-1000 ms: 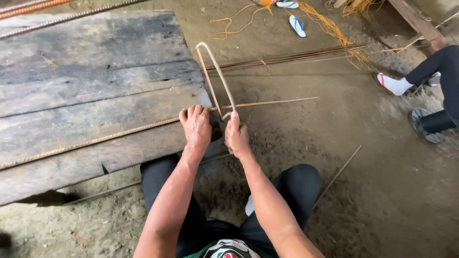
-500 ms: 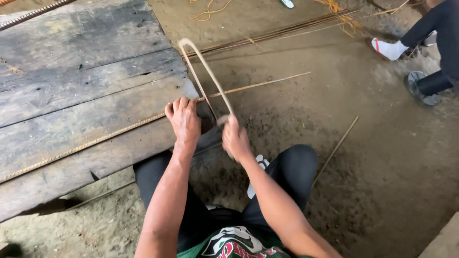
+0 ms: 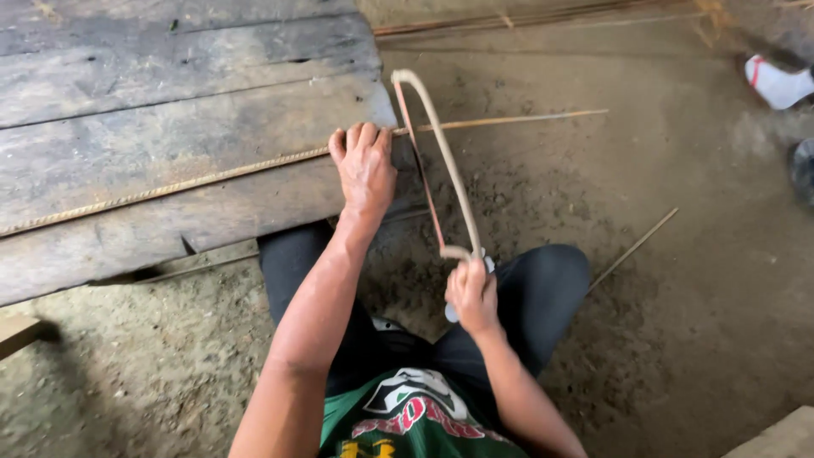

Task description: Sawing a thin metal rod with a manual hacksaw on a wooden workbench

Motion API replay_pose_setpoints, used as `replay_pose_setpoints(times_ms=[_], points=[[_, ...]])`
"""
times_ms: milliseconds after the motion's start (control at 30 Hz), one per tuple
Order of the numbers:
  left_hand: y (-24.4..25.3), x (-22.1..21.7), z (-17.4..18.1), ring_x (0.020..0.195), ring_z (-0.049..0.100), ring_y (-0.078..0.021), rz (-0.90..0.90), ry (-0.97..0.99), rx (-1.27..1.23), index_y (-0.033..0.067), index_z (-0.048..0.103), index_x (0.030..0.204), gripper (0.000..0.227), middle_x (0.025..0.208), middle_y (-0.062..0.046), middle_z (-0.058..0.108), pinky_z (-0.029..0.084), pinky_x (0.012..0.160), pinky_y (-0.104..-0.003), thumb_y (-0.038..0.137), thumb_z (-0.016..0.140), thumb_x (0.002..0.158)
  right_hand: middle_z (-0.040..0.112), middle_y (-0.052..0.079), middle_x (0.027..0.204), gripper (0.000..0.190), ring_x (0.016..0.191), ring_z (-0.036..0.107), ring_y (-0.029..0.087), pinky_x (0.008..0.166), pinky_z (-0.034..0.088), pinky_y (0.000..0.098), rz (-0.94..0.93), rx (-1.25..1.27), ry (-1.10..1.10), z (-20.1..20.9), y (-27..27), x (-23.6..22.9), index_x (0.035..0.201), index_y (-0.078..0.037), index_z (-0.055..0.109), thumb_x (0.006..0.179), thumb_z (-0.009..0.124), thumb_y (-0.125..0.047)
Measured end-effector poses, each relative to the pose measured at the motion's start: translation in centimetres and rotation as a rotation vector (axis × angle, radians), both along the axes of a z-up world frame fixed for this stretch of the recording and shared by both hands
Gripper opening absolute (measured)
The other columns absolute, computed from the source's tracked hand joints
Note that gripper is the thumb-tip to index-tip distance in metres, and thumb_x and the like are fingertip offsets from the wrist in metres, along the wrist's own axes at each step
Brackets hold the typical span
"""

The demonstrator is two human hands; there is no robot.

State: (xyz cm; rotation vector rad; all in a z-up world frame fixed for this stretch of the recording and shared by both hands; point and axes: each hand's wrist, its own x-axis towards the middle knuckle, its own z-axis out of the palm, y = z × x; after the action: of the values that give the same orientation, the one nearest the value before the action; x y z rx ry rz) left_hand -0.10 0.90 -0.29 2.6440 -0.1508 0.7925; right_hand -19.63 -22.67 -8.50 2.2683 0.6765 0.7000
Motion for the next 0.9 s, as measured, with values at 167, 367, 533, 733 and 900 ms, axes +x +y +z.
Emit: replay_pose_setpoints(times_ms=[167,367,533,733,900], points=[[-0.4,-0.2,0.7,0.114,0.058,-0.0197,0.048,-0.059,-0.018,0.0201,0.07,0.095,0.019,0.096,-0.001,0.062,0.034,0.107,-0.045,0.009,0.069,0.079,0.033,0.017,0.036,0.079,0.025,0.036,0.03,0.023,0.028,0.0382,-0.212,2.397,0.633,11.6,10.0,14.7,0.047,-0.012,0.032,0.103,0.043,-0.066],[-0.3,-0.3,0.5,0.113,0.057,-0.0203,0.041,-0.072,-0.007,0.0196,0.07,0.094,0.018,0.096,-0.001,0.059,0.035,0.106,-0.045,0.008,0.066,0.079,0.027,0.006,0.037,0.073,0.026,0.034,0.02,0.028,0.031,0.0307,-0.005,2.347,0.825,14.3,9.0,9.4,0.051,-0.015,0.03,0.108,0.029,-0.061],[-0.3,-0.2,0.3,0.114,0.056,-0.0192,0.053,-0.047,-0.004,0.0214,0.068,0.094,0.014,0.096,0.0,0.06,0.032,0.108,-0.046,0.012,0.065,0.084,0.021,0.002,0.04,0.068,0.027,0.024,0.017,0.029,0.029,0.0285,0.178,2.434,0.996,9.9,4.0,-2.0,0.056,-0.016,0.026,0.11,0.021,-0.055],[-0.4,0.0,0.1,0.114,0.055,-0.0197,0.046,-0.047,-0.002,0.0201,0.069,0.096,0.017,0.096,0.0,0.059,0.032,0.108,-0.046,0.011,0.066,0.083,0.029,0.001,0.047,0.065,0.038,0.029,0.013,0.038,0.029,0.0266,0.302,2.635,1.065,7.4,6.1,7.7,0.061,-0.015,0.03,0.111,0.036,-0.055],[-0.3,0.2,0.7,0.113,0.056,-0.0188,0.058,-0.085,0.016,0.0201,0.07,0.096,0.022,0.096,0.001,0.059,0.033,0.107,-0.045,0.008,0.068,0.078,0.026,0.008,0.038,0.073,0.027,0.032,0.022,0.026,0.031,0.033,-0.039,2.365,0.692,15.2,11.0,13.2,0.053,-0.012,0.029,0.109,0.033,-0.059]])
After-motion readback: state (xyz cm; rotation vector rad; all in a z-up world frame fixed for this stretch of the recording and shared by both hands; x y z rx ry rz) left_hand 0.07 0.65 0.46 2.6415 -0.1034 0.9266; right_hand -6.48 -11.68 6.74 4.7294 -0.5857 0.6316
